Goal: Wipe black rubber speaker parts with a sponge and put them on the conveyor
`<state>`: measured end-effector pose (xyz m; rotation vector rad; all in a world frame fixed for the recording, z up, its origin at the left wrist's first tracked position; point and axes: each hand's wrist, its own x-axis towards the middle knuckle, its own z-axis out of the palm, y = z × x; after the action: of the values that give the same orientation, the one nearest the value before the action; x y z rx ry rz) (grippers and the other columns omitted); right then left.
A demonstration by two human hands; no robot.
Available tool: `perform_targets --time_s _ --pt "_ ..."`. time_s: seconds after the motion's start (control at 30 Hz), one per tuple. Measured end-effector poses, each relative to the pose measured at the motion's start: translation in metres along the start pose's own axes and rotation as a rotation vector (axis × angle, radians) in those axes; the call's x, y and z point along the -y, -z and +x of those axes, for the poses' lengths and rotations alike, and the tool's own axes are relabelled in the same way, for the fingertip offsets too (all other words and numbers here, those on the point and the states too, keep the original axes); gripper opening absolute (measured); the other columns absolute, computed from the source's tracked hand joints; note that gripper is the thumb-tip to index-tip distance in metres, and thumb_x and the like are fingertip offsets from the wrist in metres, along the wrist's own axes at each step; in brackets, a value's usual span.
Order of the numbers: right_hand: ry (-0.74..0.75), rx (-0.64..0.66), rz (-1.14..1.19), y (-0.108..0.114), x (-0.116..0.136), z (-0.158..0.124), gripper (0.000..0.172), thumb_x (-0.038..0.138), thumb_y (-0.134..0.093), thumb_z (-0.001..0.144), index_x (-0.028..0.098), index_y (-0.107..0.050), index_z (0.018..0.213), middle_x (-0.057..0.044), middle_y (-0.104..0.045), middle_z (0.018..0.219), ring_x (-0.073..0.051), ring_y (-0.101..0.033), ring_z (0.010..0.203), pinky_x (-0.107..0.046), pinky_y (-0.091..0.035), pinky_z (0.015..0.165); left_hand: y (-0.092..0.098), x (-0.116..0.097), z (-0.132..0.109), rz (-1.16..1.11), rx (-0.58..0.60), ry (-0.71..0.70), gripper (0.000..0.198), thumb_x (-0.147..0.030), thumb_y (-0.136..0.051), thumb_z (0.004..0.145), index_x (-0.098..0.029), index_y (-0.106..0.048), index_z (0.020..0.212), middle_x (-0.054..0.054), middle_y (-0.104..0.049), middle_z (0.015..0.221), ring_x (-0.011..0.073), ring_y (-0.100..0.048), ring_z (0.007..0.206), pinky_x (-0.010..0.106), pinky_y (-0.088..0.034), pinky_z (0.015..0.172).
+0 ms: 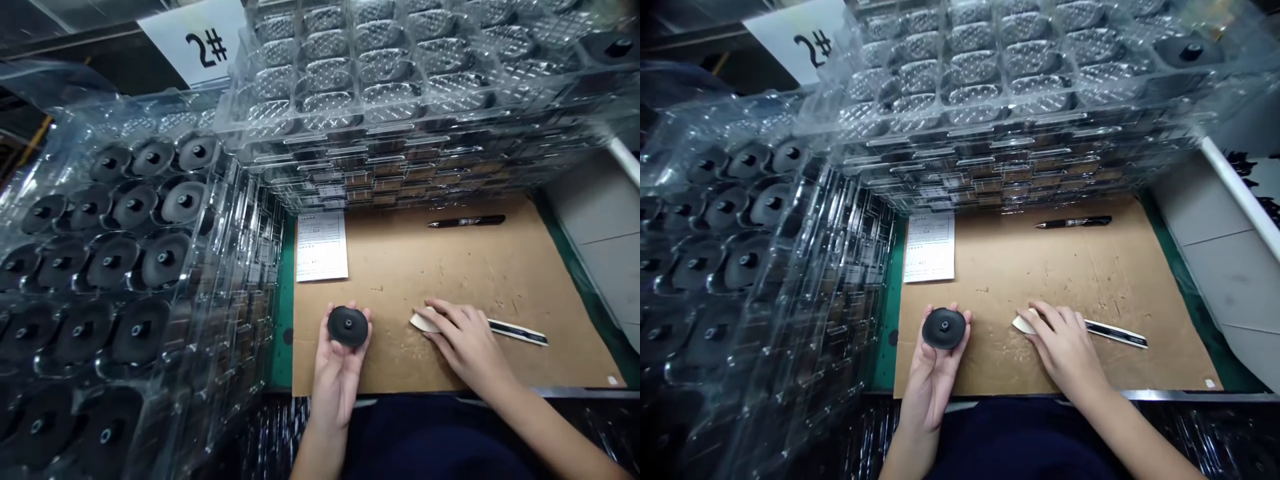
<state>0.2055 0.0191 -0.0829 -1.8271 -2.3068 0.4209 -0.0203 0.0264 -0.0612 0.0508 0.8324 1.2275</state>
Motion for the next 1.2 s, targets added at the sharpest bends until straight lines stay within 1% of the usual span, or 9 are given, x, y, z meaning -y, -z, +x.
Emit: perform_targets --time_s 0.13,0.27,0.33,0.5,0.67,0.83,0.9,1.0,1.2 --pt "-0.024 -0.028 0.124 0.003 0.006 0.003 0.038 0.035 -0.055 0.085 0.023 -0.054 0.12 -0.009 -0.054 0.106 -0.022 -0.051 0.093 -0.037 -0.044 0.077 0.001 0.007 0.01 -0.01 -0.024 -0.057 0.051 -0.032 -0.064 0.079 -0.026 -0.044 0.126 0.013 -0.052 0.132 0.0309 -0.047 0.123 0.044 -0.029 0.109" --pt "-0.048 -0.057 0.344 0.001 0.02 0.01 0.02 0.026 -0.048 0.089 0.021 -0.063 0.1 -0.008 -0.048 0.097 -0.015 -0.054 0.083 -0.029 -0.048 0.073 0.003 0.016 0.019 0.023 -0.025 -0.093 0.049 -0.031 -0.066 0.077 -0.028 -0.045 0.122 0.011 -0.052 0.132 0.0297 -0.047 0.123 0.047 -0.026 0.11" --pt "-0.037 -0.029 0.382 -0.003 0.026 0.014 0.022 0.023 -0.043 0.091 0.022 -0.063 0.098 -0.007 -0.05 0.097 -0.014 -0.056 0.083 -0.028 -0.049 0.075 0.003 0.019 0.021 0.046 -0.022 -0.113 0.05 -0.03 -0.068 0.076 -0.028 -0.046 0.12 0.01 -0.051 0.132 0.0291 -0.047 0.123 0.047 -0.025 0.11" --pt "-0.102 0.019 0.359 -0.012 0.029 0.013 0.027 0.03 -0.047 0.09 0.019 -0.055 0.113 -0.009 -0.053 0.1 -0.019 -0.057 0.092 -0.032 -0.05 0.079 0.002 0.021 0.022 0.068 -0.027 -0.113 0.051 -0.031 -0.07 0.074 -0.03 -0.046 0.119 0.009 -0.052 0.131 0.029 -0.048 0.123 0.047 -0.025 0.11" --pt "-0.115 0.036 0.353 -0.017 0.039 -0.002 0.025 0.031 -0.051 0.087 0.02 -0.058 0.107 -0.013 -0.047 0.117 -0.022 -0.055 0.096 -0.041 -0.047 0.085 0.002 0.021 0.022 0.07 -0.012 -0.123 0.05 -0.031 -0.068 0.076 -0.029 -0.045 0.119 0.009 -0.051 0.13 0.0309 -0.046 0.124 0.048 -0.023 0.11" --pt "0.006 0.126 0.473 -0.016 0.054 -0.01 0.019 0.025 -0.05 0.088 0.025 -0.062 0.102 -0.004 -0.061 0.084 -0.016 -0.057 0.074 -0.031 -0.047 0.071 0.002 0.02 0.021 0.074 0.002 -0.111 0.049 -0.03 -0.065 0.078 -0.029 -0.042 0.122 0.01 -0.049 0.133 0.0318 -0.045 0.125 0.05 -0.022 0.11" --pt "0.024 0.153 0.542 -0.01 0.054 -0.002 0.018 0.024 -0.048 0.089 0.025 -0.062 0.101 -0.002 -0.063 0.08 -0.014 -0.059 0.073 -0.026 -0.048 0.069 0.002 0.02 0.021 0.074 -0.001 -0.112 0.049 -0.03 -0.066 0.078 -0.029 -0.043 0.122 0.01 -0.049 0.132 0.0315 -0.045 0.124 0.05 -0.023 0.11" --pt "-0.027 0.145 0.617 0.004 0.05 0.025 0.019 0.026 -0.043 0.092 0.023 -0.059 0.102 -0.003 -0.065 0.091 -0.013 -0.062 0.08 -0.023 -0.049 0.068 0.002 0.021 0.022 0.072 -0.006 -0.11 0.049 -0.03 -0.068 0.076 -0.03 -0.044 0.12 0.009 -0.051 0.131 0.03 -0.047 0.123 0.048 -0.026 0.109" --pt "-0.055 0.122 0.669 0.014 0.063 0.075 0.021 0.025 -0.042 0.09 0.019 -0.059 0.101 -0.005 -0.066 0.096 -0.016 -0.062 0.086 -0.026 -0.049 0.074 0.003 0.021 0.022 0.1 -0.051 -0.121 0.049 -0.027 -0.07 0.075 -0.03 -0.048 0.118 0.008 -0.055 0.127 0.0228 -0.047 0.123 0.038 -0.034 0.106"
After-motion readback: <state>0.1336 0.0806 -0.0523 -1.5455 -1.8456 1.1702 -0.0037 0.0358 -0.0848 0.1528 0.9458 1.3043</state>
